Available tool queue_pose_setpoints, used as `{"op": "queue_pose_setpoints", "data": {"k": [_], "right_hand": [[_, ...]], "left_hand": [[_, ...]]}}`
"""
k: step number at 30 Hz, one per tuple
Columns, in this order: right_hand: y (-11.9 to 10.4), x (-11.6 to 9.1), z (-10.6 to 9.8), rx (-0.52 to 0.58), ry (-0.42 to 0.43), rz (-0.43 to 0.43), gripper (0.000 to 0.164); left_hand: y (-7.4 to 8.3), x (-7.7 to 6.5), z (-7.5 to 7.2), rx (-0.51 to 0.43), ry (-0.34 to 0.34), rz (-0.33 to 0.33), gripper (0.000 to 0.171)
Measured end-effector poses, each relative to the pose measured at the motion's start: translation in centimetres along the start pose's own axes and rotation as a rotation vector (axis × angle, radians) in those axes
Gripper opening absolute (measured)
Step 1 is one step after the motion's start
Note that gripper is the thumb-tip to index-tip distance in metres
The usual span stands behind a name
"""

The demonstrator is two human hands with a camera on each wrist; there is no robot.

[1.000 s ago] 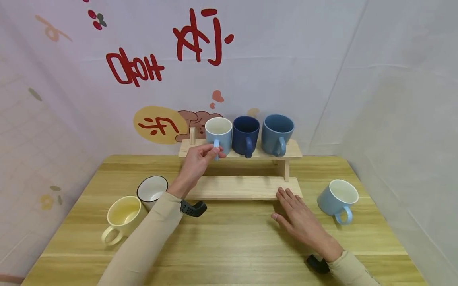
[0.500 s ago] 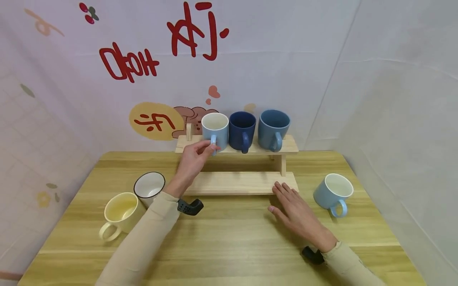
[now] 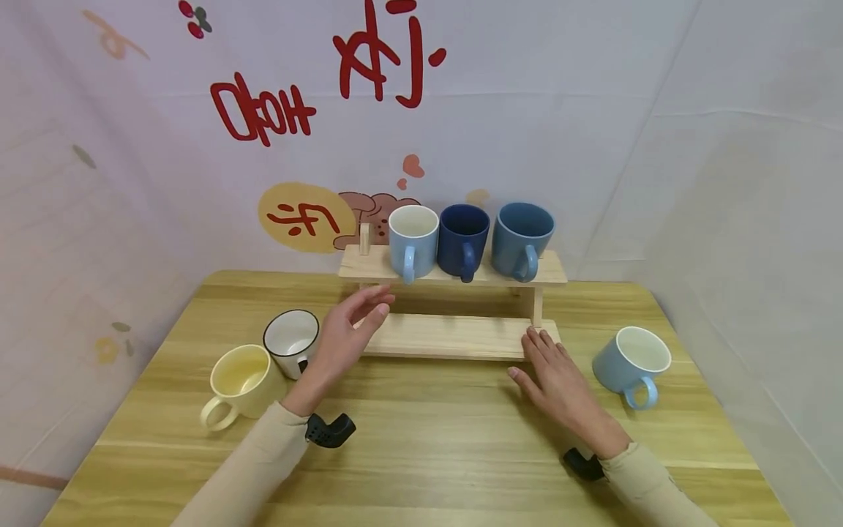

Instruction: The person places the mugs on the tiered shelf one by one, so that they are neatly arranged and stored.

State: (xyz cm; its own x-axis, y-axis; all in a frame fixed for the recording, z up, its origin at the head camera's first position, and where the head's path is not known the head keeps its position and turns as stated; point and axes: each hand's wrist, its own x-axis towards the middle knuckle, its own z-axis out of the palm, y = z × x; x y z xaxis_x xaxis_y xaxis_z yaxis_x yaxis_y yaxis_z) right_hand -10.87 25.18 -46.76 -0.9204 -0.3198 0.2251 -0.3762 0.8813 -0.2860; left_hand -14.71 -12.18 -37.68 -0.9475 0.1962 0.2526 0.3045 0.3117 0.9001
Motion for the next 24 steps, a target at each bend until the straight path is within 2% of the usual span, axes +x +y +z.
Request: {"op": "queue_pose_setpoints", "data": {"k": [9, 18, 24], "right_hand": [[0.2, -0.1, -0.2, -0.004, -0.023, 0.002, 0.072], [0.3, -0.2, -0.2, -0.012, -0.009, -0.014, 0.070], [0.2, -0.1, -0.1, -0.011, -0.011, -0.013, 0.069]], "left_hand": [[-0.2, -3.4, -2.1, 0.040, 0.006, 0.052, 0.035], [-1.5, -6.7, -4.6, 0.037, 0.044, 0.070, 0.034], [-2.6, -8.7, -6.4, 0.038, 0.051, 0.045, 0.033]]}}
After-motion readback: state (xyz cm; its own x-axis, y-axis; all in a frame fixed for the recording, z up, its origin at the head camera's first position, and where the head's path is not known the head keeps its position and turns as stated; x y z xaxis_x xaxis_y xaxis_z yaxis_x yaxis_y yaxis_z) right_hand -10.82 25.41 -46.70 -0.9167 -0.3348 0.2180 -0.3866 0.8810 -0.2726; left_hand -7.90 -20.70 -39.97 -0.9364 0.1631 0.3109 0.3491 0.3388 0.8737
